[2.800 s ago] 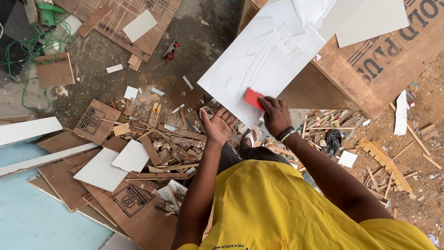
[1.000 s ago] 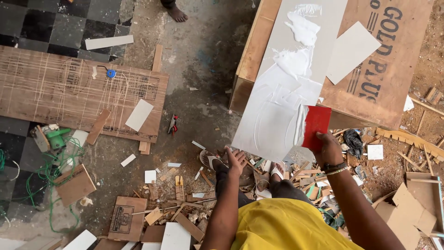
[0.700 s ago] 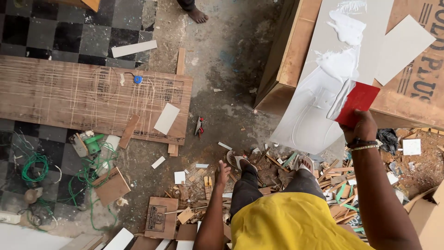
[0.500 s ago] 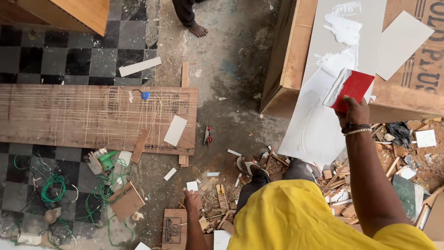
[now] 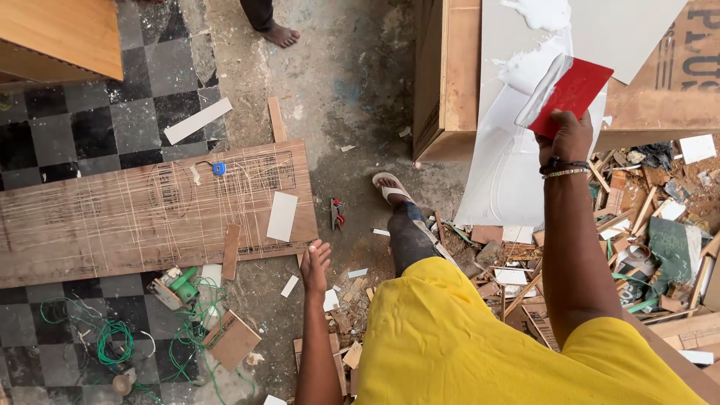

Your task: The person is applying white adhesive or glue to a long white strip of material using a red scraper tool.

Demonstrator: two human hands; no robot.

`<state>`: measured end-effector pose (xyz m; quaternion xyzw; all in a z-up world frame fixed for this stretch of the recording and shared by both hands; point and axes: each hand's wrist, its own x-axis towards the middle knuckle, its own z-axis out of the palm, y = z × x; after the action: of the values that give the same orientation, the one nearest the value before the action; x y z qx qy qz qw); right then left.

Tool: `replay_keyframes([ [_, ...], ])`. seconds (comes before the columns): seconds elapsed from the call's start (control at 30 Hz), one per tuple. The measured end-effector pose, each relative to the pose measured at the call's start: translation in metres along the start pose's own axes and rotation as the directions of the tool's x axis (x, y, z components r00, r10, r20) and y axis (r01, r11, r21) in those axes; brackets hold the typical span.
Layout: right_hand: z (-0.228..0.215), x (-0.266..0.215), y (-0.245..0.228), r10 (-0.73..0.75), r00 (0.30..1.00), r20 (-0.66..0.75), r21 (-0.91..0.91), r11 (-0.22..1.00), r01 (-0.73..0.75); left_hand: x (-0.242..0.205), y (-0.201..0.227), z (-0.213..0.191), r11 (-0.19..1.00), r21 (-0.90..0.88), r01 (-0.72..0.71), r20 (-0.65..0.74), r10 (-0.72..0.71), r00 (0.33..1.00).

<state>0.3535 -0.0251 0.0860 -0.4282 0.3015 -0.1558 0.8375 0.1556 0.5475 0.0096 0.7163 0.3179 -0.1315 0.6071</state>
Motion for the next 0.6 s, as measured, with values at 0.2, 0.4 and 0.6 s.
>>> replay_keyframes([
  [0.2, 0.016, 0.009, -0.008, -0.027, 0.994, -0.11, 0.115, 0.993, 0.04, 0.084, 0.042, 0.034, 0.992, -0.062, -0.109, 0.238, 0.121, 0.964],
  [0.4, 0.046, 0.052, -0.011, -0.085, 0.975, -0.204, 0.119, 0.987, 0.111, 0.168, 0.065, 0.02, 0.991, 0.014, -0.131, 0.121, 0.128, 0.984],
  [0.6, 0.07, 0.073, -0.011, -0.137, 0.959, -0.248, 0.123, 0.978, 0.171, 0.244, 0.116, 0.017, 0.992, -0.037, -0.12, 0.025, 0.121, 0.992],
])
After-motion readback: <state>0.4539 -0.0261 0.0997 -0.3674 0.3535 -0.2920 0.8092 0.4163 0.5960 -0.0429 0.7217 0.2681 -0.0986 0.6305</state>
